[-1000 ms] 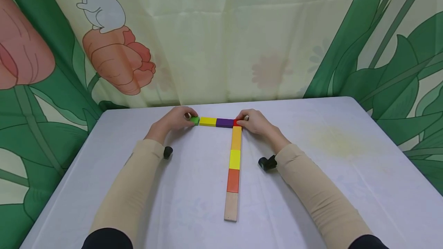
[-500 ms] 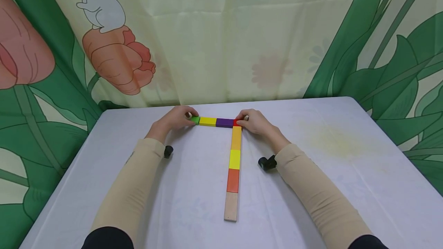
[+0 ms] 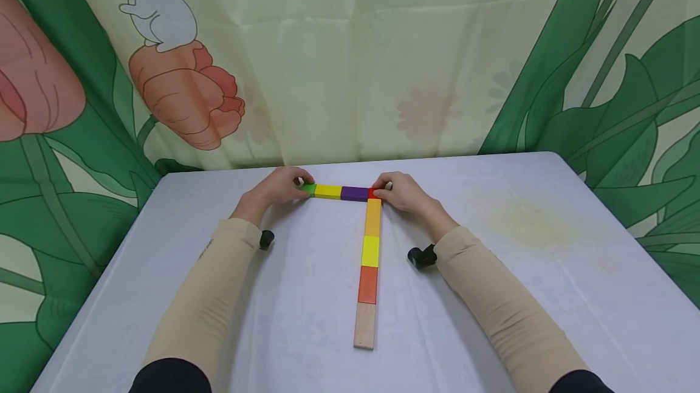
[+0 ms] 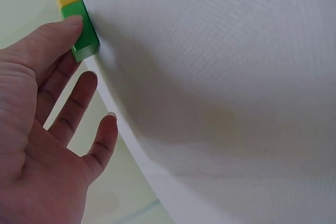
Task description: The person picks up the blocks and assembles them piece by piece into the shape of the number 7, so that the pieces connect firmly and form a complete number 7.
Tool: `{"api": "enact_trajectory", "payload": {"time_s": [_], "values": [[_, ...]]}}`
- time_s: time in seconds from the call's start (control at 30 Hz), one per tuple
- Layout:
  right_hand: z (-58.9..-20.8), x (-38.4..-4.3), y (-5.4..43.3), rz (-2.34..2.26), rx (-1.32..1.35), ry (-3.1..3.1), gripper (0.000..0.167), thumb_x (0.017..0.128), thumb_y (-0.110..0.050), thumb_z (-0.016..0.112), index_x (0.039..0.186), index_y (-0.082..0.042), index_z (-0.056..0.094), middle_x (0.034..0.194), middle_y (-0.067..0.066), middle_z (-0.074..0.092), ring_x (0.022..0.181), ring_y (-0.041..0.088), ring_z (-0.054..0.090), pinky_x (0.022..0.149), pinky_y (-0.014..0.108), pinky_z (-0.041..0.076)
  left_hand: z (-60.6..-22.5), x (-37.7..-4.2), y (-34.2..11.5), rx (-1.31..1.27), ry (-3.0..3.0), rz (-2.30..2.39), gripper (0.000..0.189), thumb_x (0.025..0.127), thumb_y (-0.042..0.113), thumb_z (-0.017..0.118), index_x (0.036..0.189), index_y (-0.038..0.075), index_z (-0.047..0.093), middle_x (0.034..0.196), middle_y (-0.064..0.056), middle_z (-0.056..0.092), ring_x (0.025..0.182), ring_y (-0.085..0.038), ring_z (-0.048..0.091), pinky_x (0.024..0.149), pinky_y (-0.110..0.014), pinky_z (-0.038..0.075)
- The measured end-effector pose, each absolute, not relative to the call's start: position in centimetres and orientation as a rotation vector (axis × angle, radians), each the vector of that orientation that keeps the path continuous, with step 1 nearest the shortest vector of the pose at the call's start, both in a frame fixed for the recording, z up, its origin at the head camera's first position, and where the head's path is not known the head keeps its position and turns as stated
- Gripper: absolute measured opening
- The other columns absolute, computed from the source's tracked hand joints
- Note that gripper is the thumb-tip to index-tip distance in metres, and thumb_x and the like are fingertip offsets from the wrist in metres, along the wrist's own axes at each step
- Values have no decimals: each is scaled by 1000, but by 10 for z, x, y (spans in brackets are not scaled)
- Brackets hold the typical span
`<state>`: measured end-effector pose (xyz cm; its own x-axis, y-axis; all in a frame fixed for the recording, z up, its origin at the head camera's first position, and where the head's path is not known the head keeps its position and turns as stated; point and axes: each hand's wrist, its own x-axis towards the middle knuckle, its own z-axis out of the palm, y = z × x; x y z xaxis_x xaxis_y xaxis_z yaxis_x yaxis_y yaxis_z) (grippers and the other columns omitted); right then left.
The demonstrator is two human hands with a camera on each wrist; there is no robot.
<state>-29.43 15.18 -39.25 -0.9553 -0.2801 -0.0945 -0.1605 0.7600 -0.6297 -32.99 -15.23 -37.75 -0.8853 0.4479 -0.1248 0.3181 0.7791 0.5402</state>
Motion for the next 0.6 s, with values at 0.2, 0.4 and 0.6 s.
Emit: {"api": "enact_trajectory", "payload": {"time_s": [0.2, 0.4, 0.6], "values": [[-393, -295, 151, -971, -348, 2768, 18, 101, -17, 64, 114, -8, 72, 112, 9, 65, 100, 27, 53, 90, 38, 47, -378, -330, -153, 584, 2727, 772, 31, 90, 7, 75, 121, 5, 71, 111, -8, 66, 98, -26, 53, 79, -34, 48], [-395, -296, 151, -945, -366, 2773, 18, 101, -17, 64, 115, -8, 72, 112, 9, 65, 99, 28, 53, 89, 38, 46, -379, -329, -154, 569, 2713, 793, 31, 90, 8, 75, 121, 5, 71, 112, -8, 66, 100, -27, 52, 79, -34, 47], [-395, -295, 154, -950, -401, 2770, 20, 101, -19, 63, 115, -9, 71, 113, 9, 66, 99, 28, 53, 89, 39, 46, -384, -329, -155, 581, 2703, 831, 40, 89, 9, 76, 128, 6, 68, 118, -8, 66, 105, -28, 53, 84, -36, 48]]}}
